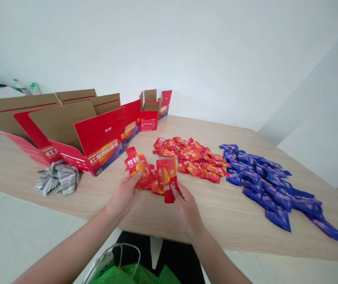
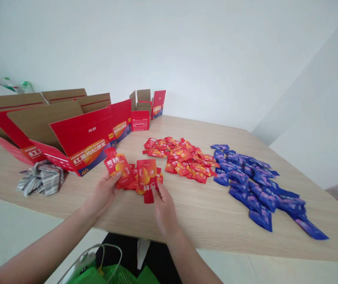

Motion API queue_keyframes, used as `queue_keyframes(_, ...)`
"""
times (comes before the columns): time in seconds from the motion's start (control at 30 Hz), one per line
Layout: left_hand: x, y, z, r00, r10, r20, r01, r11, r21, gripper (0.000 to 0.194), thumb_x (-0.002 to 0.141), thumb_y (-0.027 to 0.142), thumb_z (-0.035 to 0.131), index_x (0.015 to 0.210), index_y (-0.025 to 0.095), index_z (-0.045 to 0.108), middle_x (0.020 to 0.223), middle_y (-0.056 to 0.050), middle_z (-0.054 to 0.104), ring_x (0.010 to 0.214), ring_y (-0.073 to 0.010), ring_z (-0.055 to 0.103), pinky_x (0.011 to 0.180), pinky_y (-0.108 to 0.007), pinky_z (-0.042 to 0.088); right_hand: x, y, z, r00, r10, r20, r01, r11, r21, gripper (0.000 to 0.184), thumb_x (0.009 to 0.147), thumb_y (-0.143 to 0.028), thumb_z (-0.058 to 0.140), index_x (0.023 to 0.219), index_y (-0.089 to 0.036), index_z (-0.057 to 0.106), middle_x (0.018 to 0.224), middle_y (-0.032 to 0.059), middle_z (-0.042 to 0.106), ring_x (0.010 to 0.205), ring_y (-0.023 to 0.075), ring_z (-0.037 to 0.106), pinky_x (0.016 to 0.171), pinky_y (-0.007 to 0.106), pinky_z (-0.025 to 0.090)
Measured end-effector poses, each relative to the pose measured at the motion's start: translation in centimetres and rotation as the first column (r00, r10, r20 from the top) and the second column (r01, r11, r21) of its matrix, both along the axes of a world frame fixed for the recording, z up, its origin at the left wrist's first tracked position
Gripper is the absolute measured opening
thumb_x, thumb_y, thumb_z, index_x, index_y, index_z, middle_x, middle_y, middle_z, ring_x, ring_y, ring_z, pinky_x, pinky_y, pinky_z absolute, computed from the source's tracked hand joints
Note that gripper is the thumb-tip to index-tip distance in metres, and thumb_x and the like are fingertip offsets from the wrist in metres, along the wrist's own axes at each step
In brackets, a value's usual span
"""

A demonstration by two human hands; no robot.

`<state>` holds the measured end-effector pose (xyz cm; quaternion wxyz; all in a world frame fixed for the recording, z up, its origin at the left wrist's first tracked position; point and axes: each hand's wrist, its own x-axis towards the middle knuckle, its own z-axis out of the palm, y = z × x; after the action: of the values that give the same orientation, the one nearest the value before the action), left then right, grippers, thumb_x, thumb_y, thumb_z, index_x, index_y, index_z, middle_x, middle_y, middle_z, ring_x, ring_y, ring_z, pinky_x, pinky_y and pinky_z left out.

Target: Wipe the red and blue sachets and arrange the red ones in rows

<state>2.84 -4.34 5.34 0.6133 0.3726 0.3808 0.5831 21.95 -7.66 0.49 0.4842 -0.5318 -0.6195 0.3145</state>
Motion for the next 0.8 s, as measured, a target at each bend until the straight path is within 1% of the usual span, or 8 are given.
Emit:
queue_keyframes(0.13,-5.4,-1.2,0.2,0.988,0.085,-0.129,-0.106,0.980,-0.168,0.043,0.079,0.029,0.067,0.120,0.018,0.060,0.111,-0.008,0.076,0.099,-0.0264,0.074,0.086,-0.038,0.061,6.1,0.6,2.2,0.994,0.035,0.100,-0.029,0.998,-0.063,0.042,0.094,-0.046,0.052,0.126,-0.024,0.069,0.131,0.0077,0.070,0.123,0.0272,0.064,0.106,0.046,0.050)
queue_keyframes(0.27,-9.2,-2.7,-0.5,0.893,-0.130,-0.430,0.014,0.965,-0.262,0.055,0.075,0.039,0.070,0.126,0.021,0.060,0.122,-0.008,0.074,0.104,-0.0297,0.073,0.088,-0.041,0.060,8.1,2.1,5.6,0.856,0.364,0.367,-0.305,0.929,-0.211,0.037,0.089,-0.031,0.053,0.119,-0.030,0.074,0.124,0.0014,0.073,0.115,0.0264,0.068,0.103,0.044,0.051)
queue_keyframes(0.37,-9.9,-3.1,-2.3,0.639,-0.175,-0.749,0.068,0.983,-0.172,0.056,0.079,0.042,0.062,0.131,0.023,0.058,0.130,-0.006,0.070,0.112,-0.0288,0.070,0.095,-0.041,0.057,5.3,3.7,7.1,0.612,0.661,0.433,-0.553,0.750,-0.364,0.042,0.087,-0.020,0.049,0.117,-0.033,0.075,0.116,-0.0030,0.077,0.104,0.0220,0.073,0.094,0.036,0.054)
queue_keyframes(0.47,-9.3,-2.9,-4.6,0.342,-0.074,-0.937,0.008,0.997,-0.075,0.053,0.083,0.033,0.051,0.133,0.019,0.056,0.121,-0.010,0.073,0.108,-0.0294,0.070,0.096,-0.043,0.055,0.2,5.7,6.9,0.347,0.766,0.541,-0.671,0.606,-0.427,0.045,0.083,-0.011,0.052,0.113,-0.032,0.077,0.107,-0.0036,0.079,0.091,0.0192,0.074,0.085,0.029,0.055)
queue_keyframes(0.53,-8.6,-3.0,-6.0,0.252,-0.012,-0.968,-0.040,0.999,-0.023,0.051,0.083,0.029,0.049,0.132,0.015,0.055,0.118,-0.014,0.073,0.110,-0.0317,0.068,0.100,-0.047,0.051,-3.1,7.0,6.3,0.238,0.710,0.663,-0.675,0.611,-0.413,0.043,0.082,-0.009,0.058,0.112,-0.031,0.078,0.100,-0.0027,0.080,0.088,0.0202,0.073,0.086,0.032,0.054)
queue_keyframes(0.6,-7.9,-3.4,-7.1,0.211,0.040,-0.977,-0.065,0.998,0.027,0.052,0.084,0.028,0.050,0.133,0.013,0.055,0.125,-0.018,0.067,0.119,-0.0345,0.062,0.106,-0.052,0.045,-5.5,8.0,5.7,0.198,0.637,0.745,-0.681,0.636,-0.363,0.039,0.081,-0.012,0.066,0.114,-0.030,0.076,0.101,-0.0005,0.079,0.095,0.0232,0.071,0.095,0.038,0.050)
queue_keyframes(0.73,-7.6,-4.5,-8.1,0.126,0.247,-0.961,-0.084,0.968,0.238,0.058,0.092,0.039,0.048,0.142,0.011,0.046,0.138,-0.022,0.054,0.128,-0.0360,0.052,0.111,-0.057,0.039,-6.8,7.9,5.0,0.288,0.427,0.857,-0.705,0.700,-0.112,0.042,0.084,-0.025,0.075,0.125,-0.027,0.070,0.128,0.0081,0.068,0.120,0.0279,0.060,0.110,0.046,0.039)
queue_keyframes(0.8,-8.1,-4.5,-8.1,0.114,0.354,-0.928,-0.015,0.935,0.354,0.058,0.097,0.043,0.042,0.146,0.012,0.042,0.145,-0.021,0.048,0.134,-0.0338,0.048,0.114,-0.055,0.038,-6.3,6.3,4.3,0.386,0.334,0.860,-0.626,0.780,-0.021,0.045,0.088,-0.029,0.072,0.133,-0.026,0.065,0.139,0.0117,0.060,0.130,0.0298,0.053,0.115,0.051,0.034)
